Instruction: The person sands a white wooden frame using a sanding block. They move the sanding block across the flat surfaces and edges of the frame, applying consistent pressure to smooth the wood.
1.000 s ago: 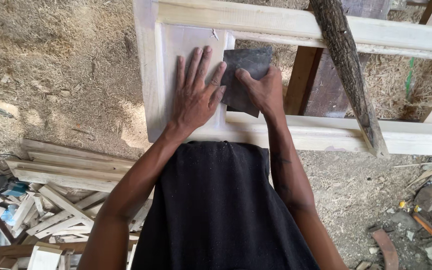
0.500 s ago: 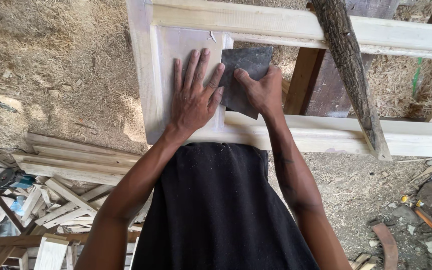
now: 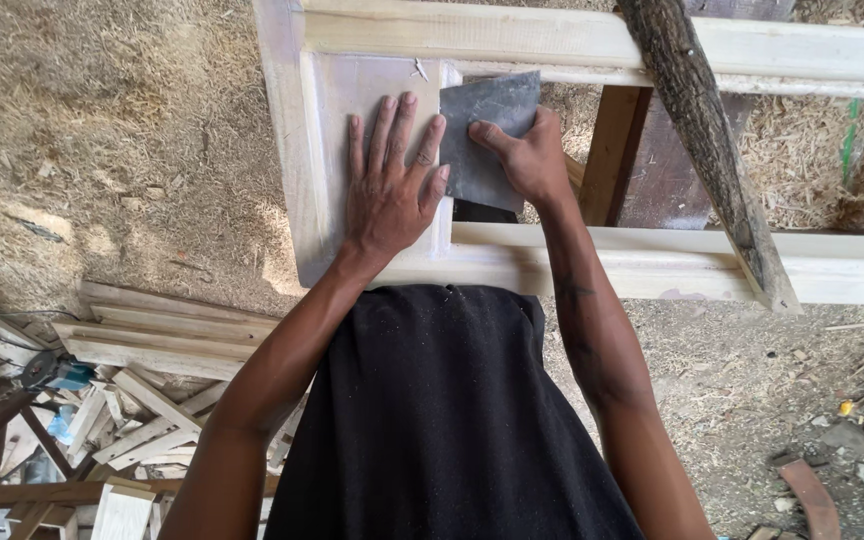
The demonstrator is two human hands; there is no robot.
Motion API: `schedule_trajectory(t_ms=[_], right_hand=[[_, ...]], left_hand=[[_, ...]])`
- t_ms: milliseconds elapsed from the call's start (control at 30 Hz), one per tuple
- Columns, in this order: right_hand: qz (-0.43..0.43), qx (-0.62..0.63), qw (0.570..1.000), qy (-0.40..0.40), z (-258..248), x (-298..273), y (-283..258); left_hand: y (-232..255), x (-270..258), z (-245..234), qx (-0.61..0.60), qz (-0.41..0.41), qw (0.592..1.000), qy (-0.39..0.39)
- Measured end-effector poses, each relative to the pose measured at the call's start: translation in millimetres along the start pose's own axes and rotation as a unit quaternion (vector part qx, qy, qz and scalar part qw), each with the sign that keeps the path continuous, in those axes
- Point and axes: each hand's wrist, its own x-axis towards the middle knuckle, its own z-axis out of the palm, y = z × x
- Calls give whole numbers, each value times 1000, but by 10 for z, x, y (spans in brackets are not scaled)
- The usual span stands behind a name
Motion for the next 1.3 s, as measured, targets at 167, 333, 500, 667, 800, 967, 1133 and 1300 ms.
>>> schedule_trajectory(t_ms=[167, 333, 500, 667, 800, 967, 1133, 1300], right_hand=[[46, -17, 999, 25, -15, -244, -84], [52, -13, 997, 49, 83, -479, -16], [80, 61, 994, 50, 123, -536, 202], [87, 129, 987, 36, 205, -567, 284], [105, 184, 976, 57, 288, -597, 353], [115, 252, 959, 65, 361, -585, 413], [123, 276, 951, 57, 354, -571, 435], [129, 278, 950, 56, 352, -546, 441]], left_hand=[[16, -19, -79, -49, 3, 997, 55], [234, -96, -261, -176, -110, 975, 77], [368, -115, -369, -260, -211, 942, 0], [339, -62, -355, -357, -276, 892, -28], [290, -35, -201, -431, -307, 848, -27], [209, -21, -24, -473, -308, 826, 6], [217, -19, 49, -489, -320, 811, 13], [223, 16, 29, -483, -315, 817, 26]])
